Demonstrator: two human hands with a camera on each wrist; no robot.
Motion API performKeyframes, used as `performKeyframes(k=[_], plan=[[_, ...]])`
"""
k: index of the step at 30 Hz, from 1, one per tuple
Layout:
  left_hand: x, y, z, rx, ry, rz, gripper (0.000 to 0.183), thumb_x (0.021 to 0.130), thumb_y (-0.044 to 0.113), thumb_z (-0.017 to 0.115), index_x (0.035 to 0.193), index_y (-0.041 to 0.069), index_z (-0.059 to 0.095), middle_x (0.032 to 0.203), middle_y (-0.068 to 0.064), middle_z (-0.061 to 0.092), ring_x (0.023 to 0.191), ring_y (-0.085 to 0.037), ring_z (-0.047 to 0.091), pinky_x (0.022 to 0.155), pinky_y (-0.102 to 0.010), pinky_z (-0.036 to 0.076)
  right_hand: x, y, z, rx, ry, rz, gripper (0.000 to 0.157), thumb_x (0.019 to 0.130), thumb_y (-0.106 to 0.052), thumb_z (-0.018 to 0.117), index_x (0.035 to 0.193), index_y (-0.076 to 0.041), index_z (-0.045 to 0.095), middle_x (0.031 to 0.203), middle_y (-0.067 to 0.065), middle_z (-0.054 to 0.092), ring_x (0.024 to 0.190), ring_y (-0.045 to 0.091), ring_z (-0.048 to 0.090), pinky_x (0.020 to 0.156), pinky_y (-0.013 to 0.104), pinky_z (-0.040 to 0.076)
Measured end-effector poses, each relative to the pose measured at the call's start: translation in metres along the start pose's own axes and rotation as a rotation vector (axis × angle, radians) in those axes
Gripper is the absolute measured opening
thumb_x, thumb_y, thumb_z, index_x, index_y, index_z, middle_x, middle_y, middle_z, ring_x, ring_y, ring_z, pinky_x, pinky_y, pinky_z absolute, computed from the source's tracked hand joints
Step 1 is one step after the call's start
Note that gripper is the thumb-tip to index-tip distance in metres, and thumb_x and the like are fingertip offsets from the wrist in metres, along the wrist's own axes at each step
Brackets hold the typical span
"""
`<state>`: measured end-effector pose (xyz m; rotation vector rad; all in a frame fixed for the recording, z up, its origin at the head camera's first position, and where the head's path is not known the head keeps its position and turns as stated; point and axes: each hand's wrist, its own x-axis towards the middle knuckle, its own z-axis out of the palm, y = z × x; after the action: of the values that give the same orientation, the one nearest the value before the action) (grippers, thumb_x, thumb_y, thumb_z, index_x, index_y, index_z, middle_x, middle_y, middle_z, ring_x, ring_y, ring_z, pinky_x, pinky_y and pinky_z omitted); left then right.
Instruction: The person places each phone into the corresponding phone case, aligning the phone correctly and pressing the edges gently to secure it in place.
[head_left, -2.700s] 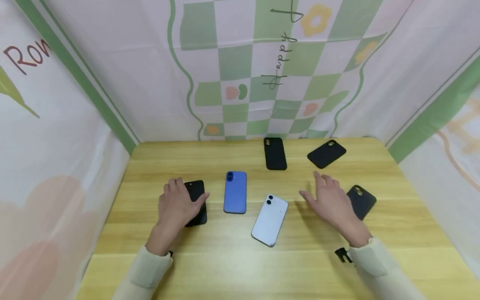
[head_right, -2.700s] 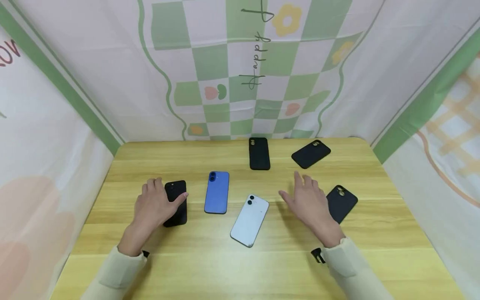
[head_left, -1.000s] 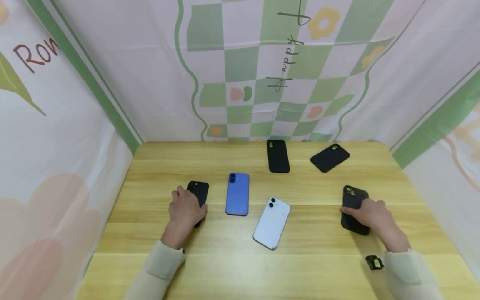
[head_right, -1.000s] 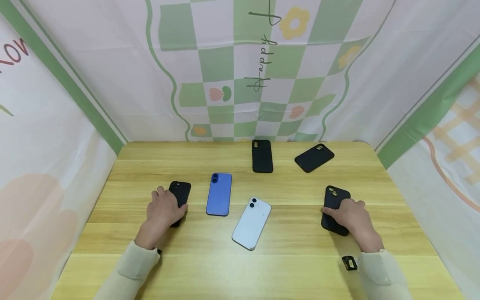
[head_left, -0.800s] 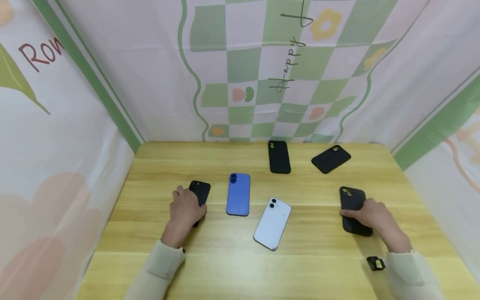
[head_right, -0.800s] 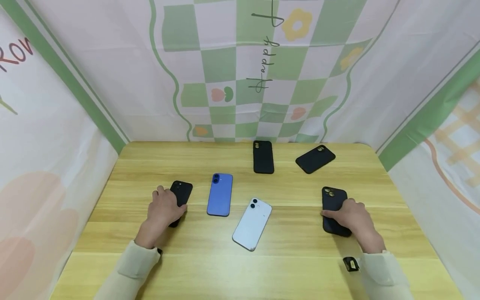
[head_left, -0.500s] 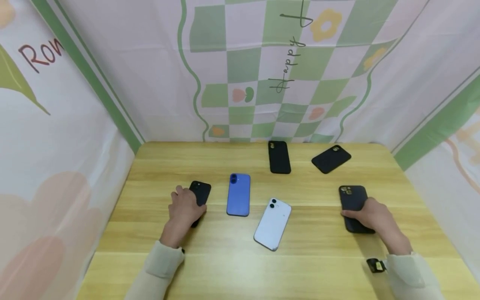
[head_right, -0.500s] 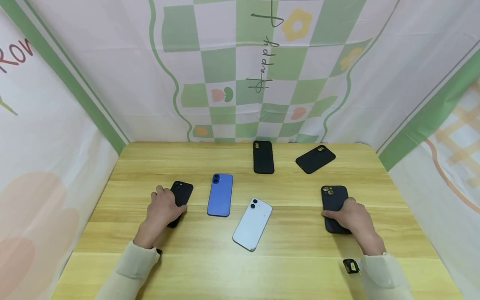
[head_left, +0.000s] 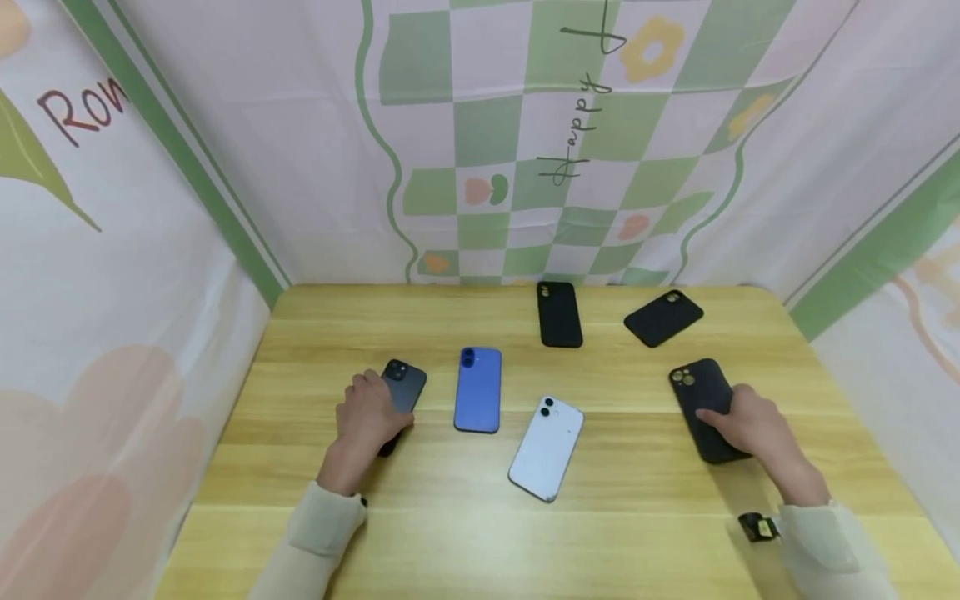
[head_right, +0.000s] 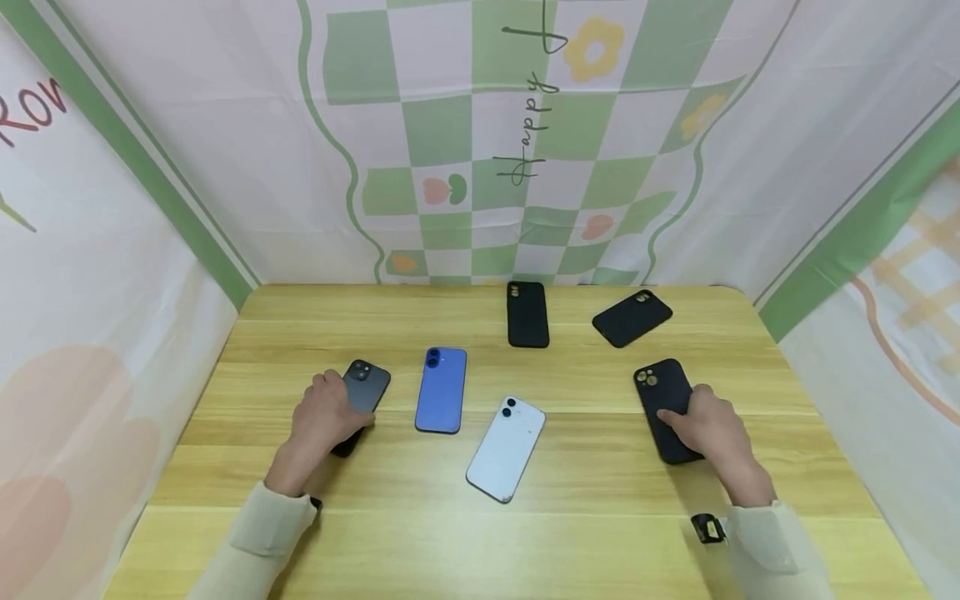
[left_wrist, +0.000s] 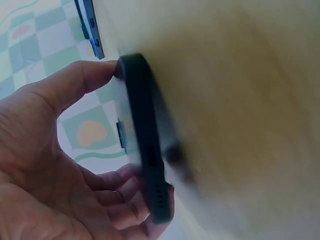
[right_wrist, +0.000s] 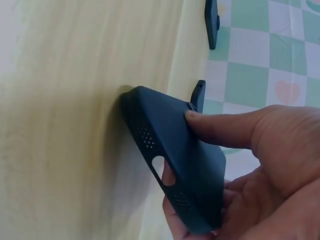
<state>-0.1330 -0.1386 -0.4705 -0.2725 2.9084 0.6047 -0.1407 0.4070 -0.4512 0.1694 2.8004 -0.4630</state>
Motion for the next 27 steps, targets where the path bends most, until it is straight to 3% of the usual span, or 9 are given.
performKeyframes(k=[5,12,15,21,27], plan=[[0.001,-0.003,-0.002,-0.033,-0.017,-0.002,0.089,0.083,0.033,0.092,0.138,-0.018,0.044,0.125,-0.032,0.053,0.085,-0.037,0.064,0.068,-0.051,0.06,-0.002,-0.003,-0.006,0.026,0.017,-0.03,0.065,0.104,-0.026,0.063,0.127,0.03,0.041,0.109,0.047,0.058,0.084,0.049,0.065,0.066,0.051,0.056],[0.002,-0.006,-0.004,-0.057,-0.066,-0.001,0.093,0.083,0.037,0.093,0.146,-0.01,0.042,0.127,-0.03,0.061,0.089,-0.037,0.066,0.07,-0.05,0.058,-0.003,-0.012,-0.01,0.069,0.022,-0.06,0.048,0.105,-0.021,0.061,0.122,0.023,0.049,0.095,0.033,0.065,0.073,0.031,0.065,0.06,0.042,0.055],[0.002,-0.007,-0.004,-0.1,-0.067,0.015,0.083,0.086,0.03,0.091,0.143,-0.008,0.043,0.117,-0.03,0.068,0.085,-0.037,0.069,0.065,-0.046,0.057,-0.004,-0.015,-0.01,0.077,0.023,-0.074,0.044,0.104,-0.02,0.062,0.119,0.021,0.052,0.091,0.028,0.066,0.071,0.029,0.064,0.059,0.041,0.055],[-0.001,-0.007,-0.007,-0.213,0.005,0.113,0.051,0.094,0.014,0.083,0.129,-0.004,0.051,0.106,-0.03,0.072,0.078,-0.037,0.071,0.059,-0.041,0.056,-0.006,-0.019,-0.009,0.091,0.061,-0.119,0.047,0.104,-0.016,0.061,0.126,0.025,0.053,0.093,0.032,0.068,0.07,0.027,0.066,0.058,0.039,0.056],[-0.002,-0.006,-0.011,-0.332,-0.027,0.182,0.035,0.099,0.008,0.074,0.126,-0.002,0.055,0.104,-0.026,0.072,0.079,-0.03,0.07,0.063,-0.038,0.058,-0.008,-0.022,-0.009,0.095,0.103,-0.17,0.031,0.103,-0.014,0.062,0.107,0.016,0.066,0.08,0.019,0.07,0.065,0.024,0.063,0.055,0.036,0.051]])
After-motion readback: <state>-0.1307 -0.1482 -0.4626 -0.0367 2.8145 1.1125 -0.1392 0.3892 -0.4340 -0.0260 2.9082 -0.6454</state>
